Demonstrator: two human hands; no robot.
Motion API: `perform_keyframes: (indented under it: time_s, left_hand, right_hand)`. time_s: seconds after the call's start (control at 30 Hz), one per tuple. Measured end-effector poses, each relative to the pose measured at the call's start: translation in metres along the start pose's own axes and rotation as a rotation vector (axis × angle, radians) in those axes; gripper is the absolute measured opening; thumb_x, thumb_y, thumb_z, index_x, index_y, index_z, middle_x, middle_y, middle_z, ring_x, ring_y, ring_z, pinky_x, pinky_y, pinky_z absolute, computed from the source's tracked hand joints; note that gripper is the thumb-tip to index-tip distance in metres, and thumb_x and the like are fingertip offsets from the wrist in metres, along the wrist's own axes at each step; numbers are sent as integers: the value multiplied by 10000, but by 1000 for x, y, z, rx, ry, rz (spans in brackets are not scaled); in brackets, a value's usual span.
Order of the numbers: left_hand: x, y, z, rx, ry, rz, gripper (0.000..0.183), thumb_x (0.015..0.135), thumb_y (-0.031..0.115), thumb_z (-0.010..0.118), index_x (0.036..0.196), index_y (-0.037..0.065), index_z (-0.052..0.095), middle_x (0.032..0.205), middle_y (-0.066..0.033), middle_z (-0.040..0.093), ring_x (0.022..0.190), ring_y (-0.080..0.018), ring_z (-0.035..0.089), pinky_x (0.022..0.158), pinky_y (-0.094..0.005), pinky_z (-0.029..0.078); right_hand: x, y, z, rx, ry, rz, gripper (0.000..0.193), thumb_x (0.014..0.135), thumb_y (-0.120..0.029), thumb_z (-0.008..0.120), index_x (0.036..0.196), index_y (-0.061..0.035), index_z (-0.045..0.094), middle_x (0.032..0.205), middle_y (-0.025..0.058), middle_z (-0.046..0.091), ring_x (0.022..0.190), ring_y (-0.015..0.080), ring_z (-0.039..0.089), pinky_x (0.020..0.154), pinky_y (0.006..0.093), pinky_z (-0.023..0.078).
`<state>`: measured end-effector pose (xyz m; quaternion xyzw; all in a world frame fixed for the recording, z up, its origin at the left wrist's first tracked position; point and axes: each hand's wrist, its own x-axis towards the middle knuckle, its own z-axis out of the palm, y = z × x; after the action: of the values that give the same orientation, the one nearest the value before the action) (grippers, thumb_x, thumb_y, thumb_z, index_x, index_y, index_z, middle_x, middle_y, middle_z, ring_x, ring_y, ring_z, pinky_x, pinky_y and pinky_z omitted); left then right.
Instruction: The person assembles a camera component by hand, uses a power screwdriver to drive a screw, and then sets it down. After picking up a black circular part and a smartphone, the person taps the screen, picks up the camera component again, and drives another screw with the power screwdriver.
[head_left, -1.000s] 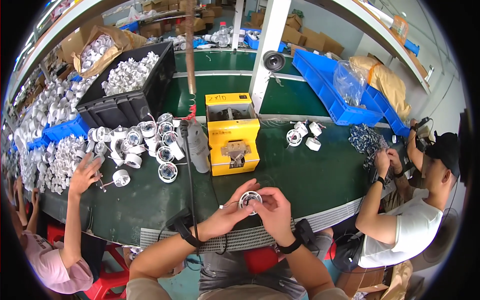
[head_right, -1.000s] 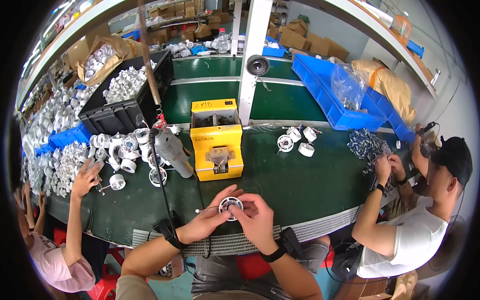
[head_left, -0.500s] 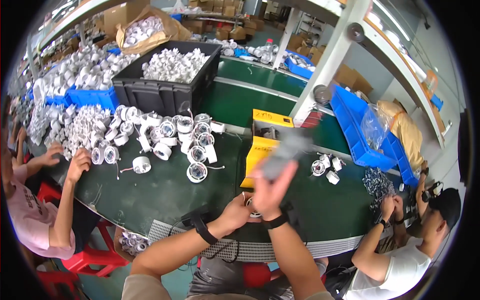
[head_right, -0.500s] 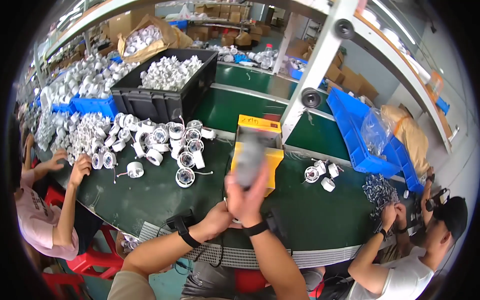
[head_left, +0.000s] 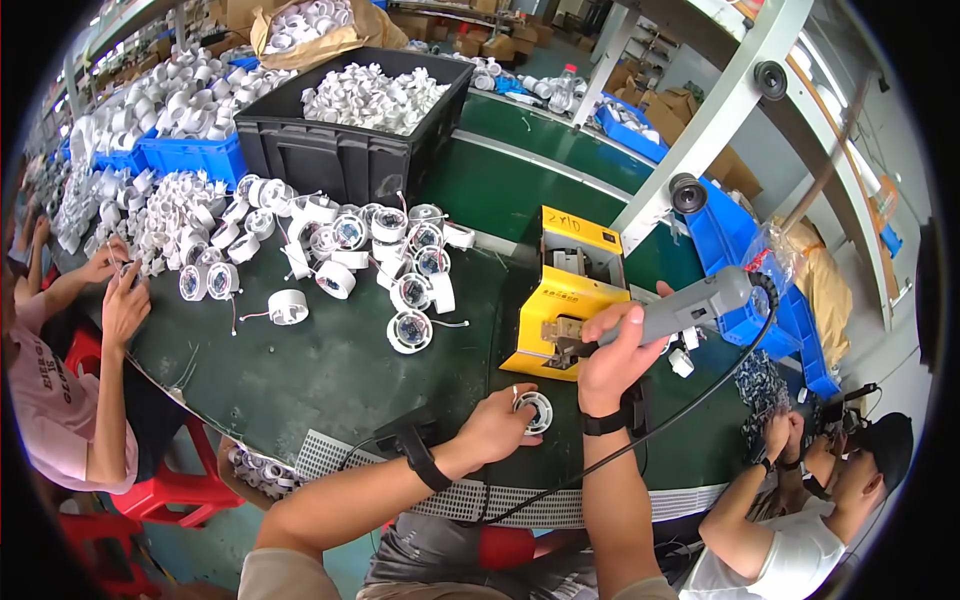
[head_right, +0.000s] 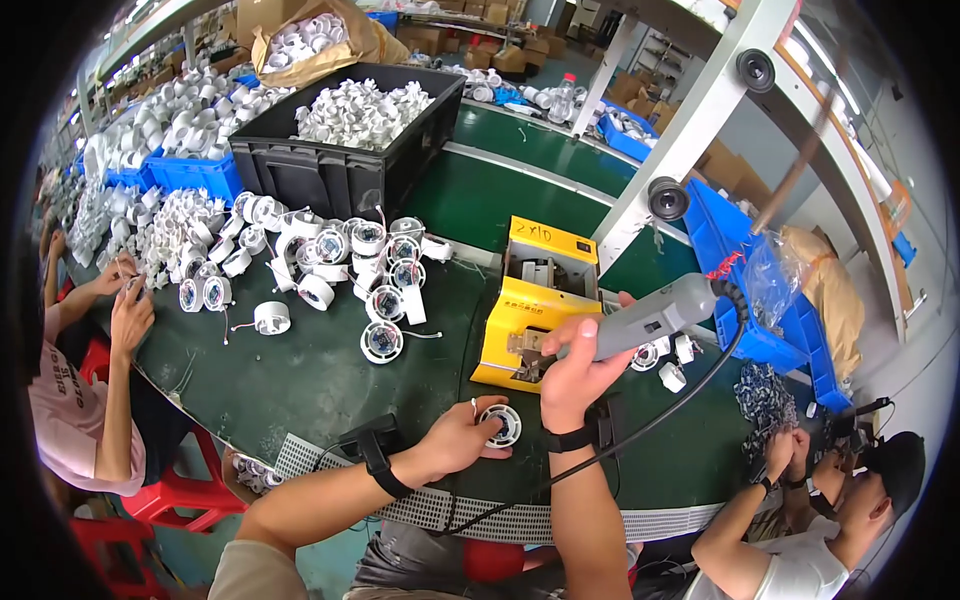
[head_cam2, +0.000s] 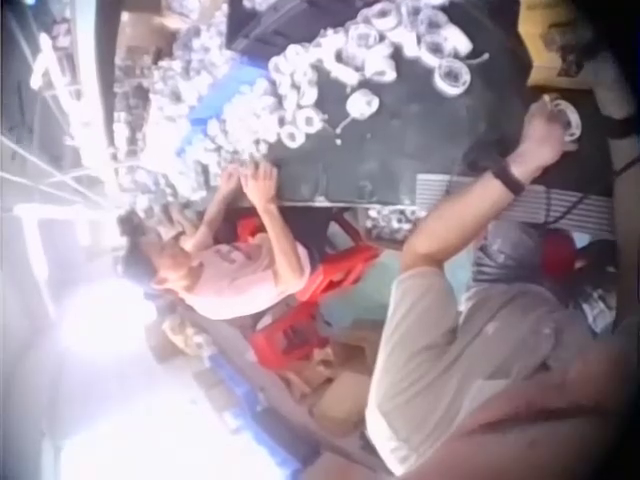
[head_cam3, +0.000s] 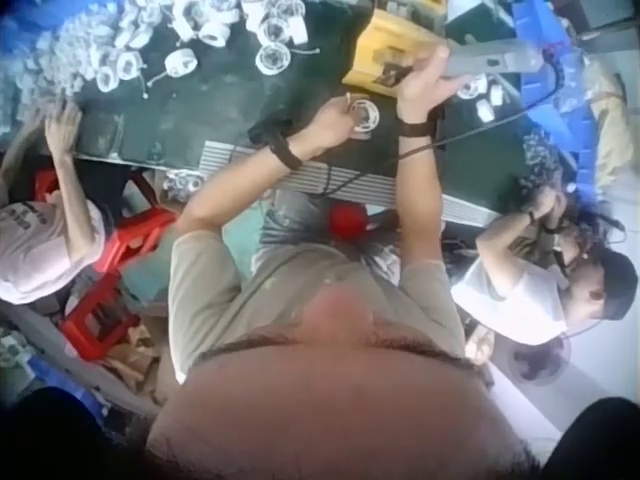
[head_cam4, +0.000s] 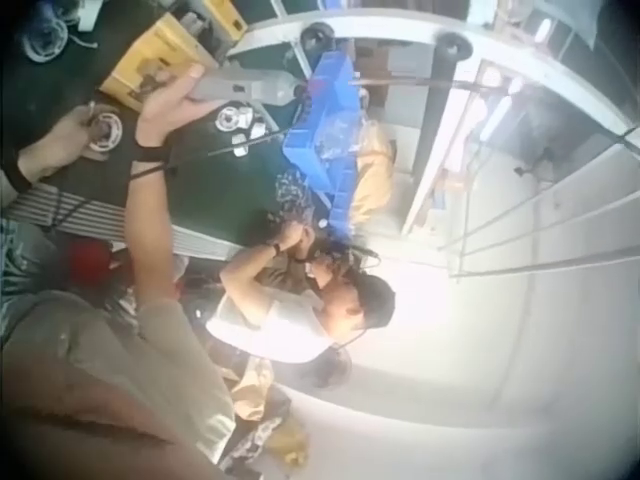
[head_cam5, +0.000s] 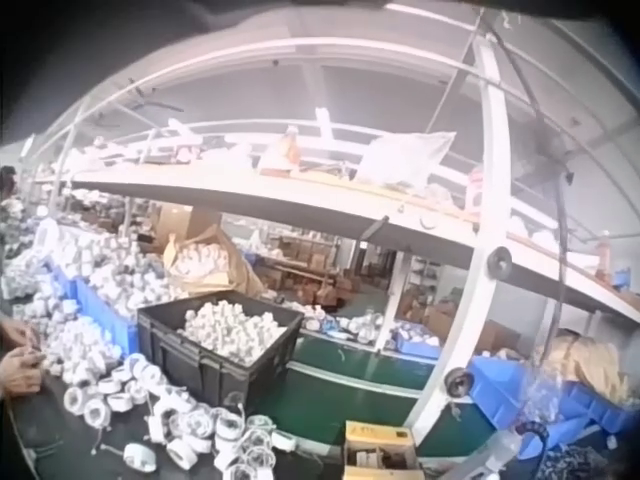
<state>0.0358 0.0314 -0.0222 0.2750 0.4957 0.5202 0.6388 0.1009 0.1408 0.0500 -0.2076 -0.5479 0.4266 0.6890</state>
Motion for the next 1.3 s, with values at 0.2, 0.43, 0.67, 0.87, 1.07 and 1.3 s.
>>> perform_keyframes:
  time_s: [0.2,0.43,0.67,0.87,1.07,1.3]
  left_hand:
    - [1,-1,0,6,8,8,413,944,62,452,1326,-79,384,1167,-134,535,989,-193,595,812,-320,583]
    - [0,2,1,5,25,0,410,941,56,452,1321,-88,386,1194,-145,528,989,-202,603,807,-318,585]
    - [4,-2,1,-57,89,15,382,935,32,451,1294,-92,407,1170,-140,534,973,-205,605,794,-325,592]
    - [6,2,-3,-133,128,48,346,928,6,449,1258,-98,429,1135,-133,534,946,-210,603,785,-337,600]
    - [4,8,-2,-137,128,26,333,933,1,427,1255,-85,437,1149,-138,527,982,-216,591,808,-347,594]
    - [6,2,-3,-114,112,46,351,936,35,438,1266,-84,428,1126,-148,541,966,-210,598,768,-319,601]
  right_hand:
    - [2,7,-2,-40,-72,-11,426,942,-172,454,1301,-43,266,635,45,447,478,132,435,442,272,397]
    - [0,3,0,-12,-57,-3,406,940,-172,456,1280,-39,276,631,46,446,477,134,438,441,266,397]
    - [0,6,-5,-37,-113,-24,383,937,-156,450,1257,-26,284,633,55,454,474,136,438,442,266,400]
    - [-20,-11,-9,47,-137,60,395,933,-159,459,1262,-38,277,641,59,453,474,133,433,440,264,399]
    - [-46,-24,-8,122,-152,135,469,919,-182,498,1266,16,251,606,65,483,489,141,474,508,255,419]
    - [-54,-13,-12,93,-160,176,477,911,-214,517,1285,-41,277,646,64,453,487,134,445,446,270,407]
